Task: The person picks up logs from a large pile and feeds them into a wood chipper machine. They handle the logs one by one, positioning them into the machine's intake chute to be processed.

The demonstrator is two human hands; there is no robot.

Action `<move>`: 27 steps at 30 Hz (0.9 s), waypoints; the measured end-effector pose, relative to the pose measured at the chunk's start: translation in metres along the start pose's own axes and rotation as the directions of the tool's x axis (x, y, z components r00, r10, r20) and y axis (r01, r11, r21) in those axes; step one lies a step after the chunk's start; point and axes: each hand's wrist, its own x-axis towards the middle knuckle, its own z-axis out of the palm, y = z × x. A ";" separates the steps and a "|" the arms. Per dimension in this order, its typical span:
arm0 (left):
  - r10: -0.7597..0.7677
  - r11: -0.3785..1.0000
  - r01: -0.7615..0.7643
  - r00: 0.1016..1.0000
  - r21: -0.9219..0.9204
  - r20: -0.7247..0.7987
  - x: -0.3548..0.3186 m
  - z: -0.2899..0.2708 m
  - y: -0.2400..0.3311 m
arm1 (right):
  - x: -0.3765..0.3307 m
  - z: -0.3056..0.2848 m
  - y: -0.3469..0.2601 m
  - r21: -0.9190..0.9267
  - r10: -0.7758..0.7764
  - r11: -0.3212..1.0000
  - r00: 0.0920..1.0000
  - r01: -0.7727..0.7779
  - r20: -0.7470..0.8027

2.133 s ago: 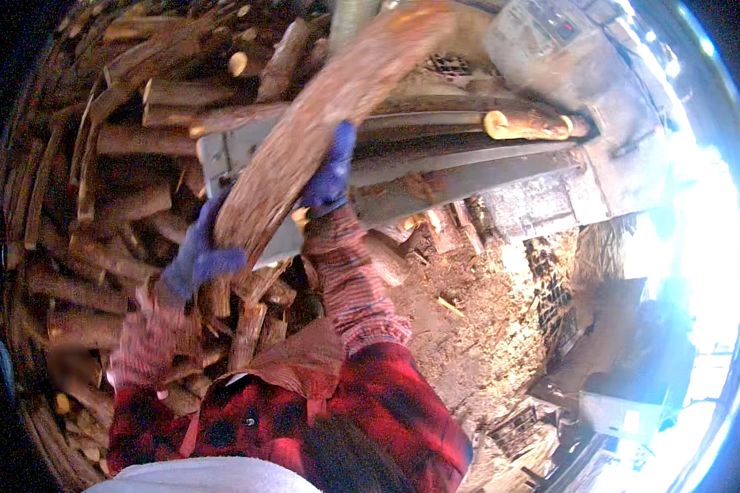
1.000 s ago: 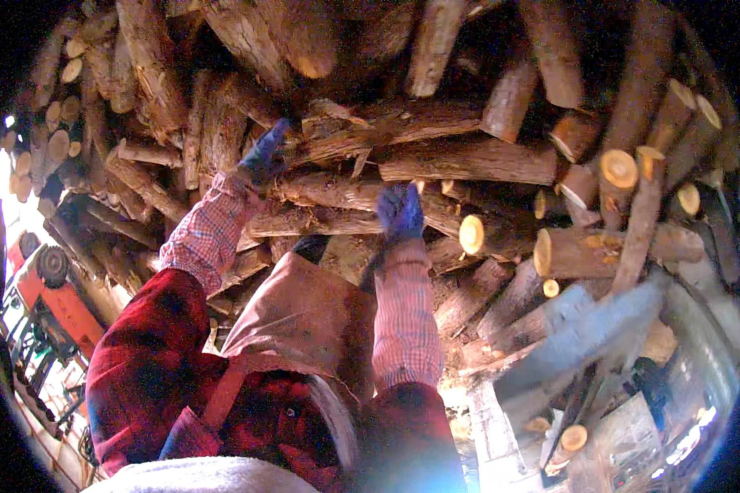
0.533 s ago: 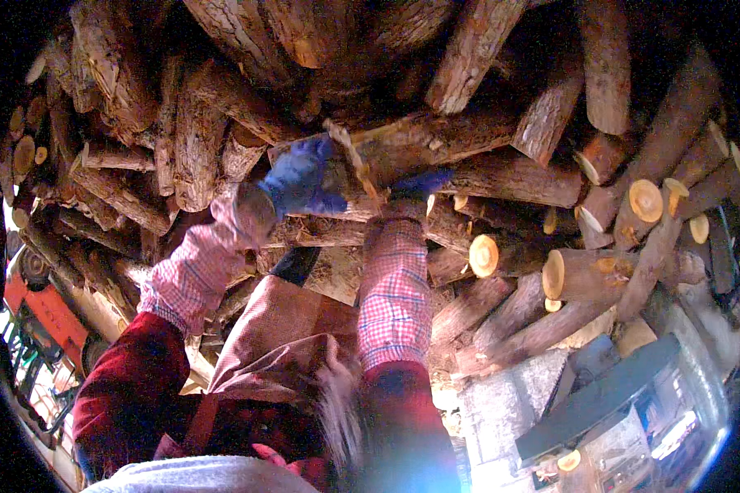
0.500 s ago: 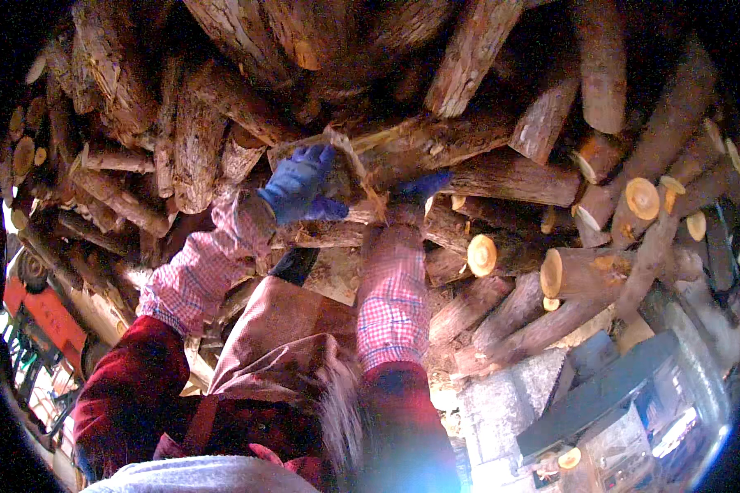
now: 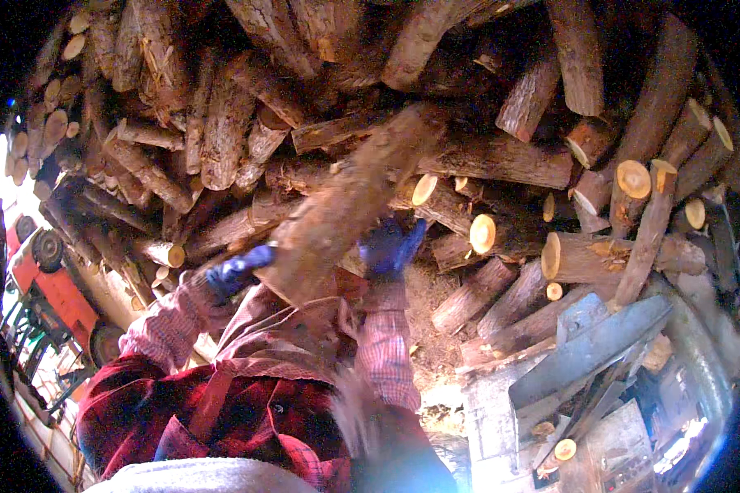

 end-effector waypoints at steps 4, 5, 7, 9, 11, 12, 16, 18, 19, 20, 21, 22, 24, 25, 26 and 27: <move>-0.079 0.996 0.082 0.989 0.020 -0.128 -0.035 -0.008 -0.015 | 0.089 -0.107 0.045 -0.174 -0.252 0.944 0.953 0.280 0.166; -0.086 0.993 0.093 0.992 0.068 -0.090 -0.029 -0.004 -0.009 | 0.130 -0.146 0.046 -0.159 -0.475 0.834 0.835 0.528 0.278; -0.051 0.998 0.059 0.982 0.036 -0.183 -0.062 -0.007 -0.029 | 0.099 -0.113 0.070 -0.102 -0.361 0.919 0.917 0.381 0.171; -0.016 0.999 0.024 0.968 0.029 -0.251 -0.092 -0.010 -0.038 | 0.051 -0.068 0.086 -0.071 -0.249 0.964 0.962 0.258 0.107; 0.015 0.995 0.005 0.979 0.099 -0.201 -0.102 -0.012 -0.020 | 0.015 -0.036 0.075 -0.021 -0.354 0.931 0.917 0.364 0.186; 0.035 0.989 -0.009 0.984 0.148 -0.177 -0.108 -0.009 -0.007 | 0.001 -0.022 0.069 0.025 -0.427 0.899 0.863 0.437 0.268; 0.202 0.894 -0.197 0.979 0.403 0.030 -0.125 0.018 0.066 | -0.106 0.083 0.010 0.236 -0.758 0.622 0.500 0.747 0.418; 0.393 0.699 -0.445 0.893 0.560 0.218 -0.129 0.094 0.116 | -0.155 0.110 -0.033 0.413 -0.876 0.415 0.232 0.811 0.423; 0.524 0.516 -0.619 0.775 0.593 0.353 -0.127 0.120 0.130 | -0.172 0.118 -0.054 0.484 -0.906 0.315 0.106 0.817 0.411; 0.601 0.324 -0.759 0.626 0.564 0.497 -0.118 0.152 0.146 | -0.200 0.112 -0.081 0.549 -0.933 0.174 -0.042 0.817 0.359; 0.552 0.775 -0.600 0.795 0.196 0.252 -0.126 0.202 0.146 | -0.237 0.109 -0.100 0.577 -0.940 0.161 -0.054 0.800 0.337; 0.583 0.634 -0.705 0.706 0.318 0.404 -0.120 0.229 0.141 | -0.278 0.104 -0.119 0.604 -0.950 0.135 -0.071 0.785 0.304; 0.579 0.549 -0.790 0.596 0.275 0.556 -0.093 0.273 0.120 | -0.380 0.104 -0.132 0.650 -0.945 0.216 -0.012 0.729 0.327; 0.563 0.452 -0.853 0.500 0.261 0.658 -0.076 0.312 0.108 | -0.387 0.059 -0.170 0.664 -0.965 0.080 -0.108 0.743 0.238; 0.565 0.332 -0.911 0.401 0.247 0.721 -0.062 0.342 0.102 | -0.417 0.045 -0.177 0.615 -0.962 -0.028 -0.188 0.788 0.197; 0.510 0.447 -0.872 0.433 0.202 0.743 -0.048 0.375 0.087 | -0.466 0.024 -0.179 0.538 -0.945 -0.165 -0.288 0.827 0.153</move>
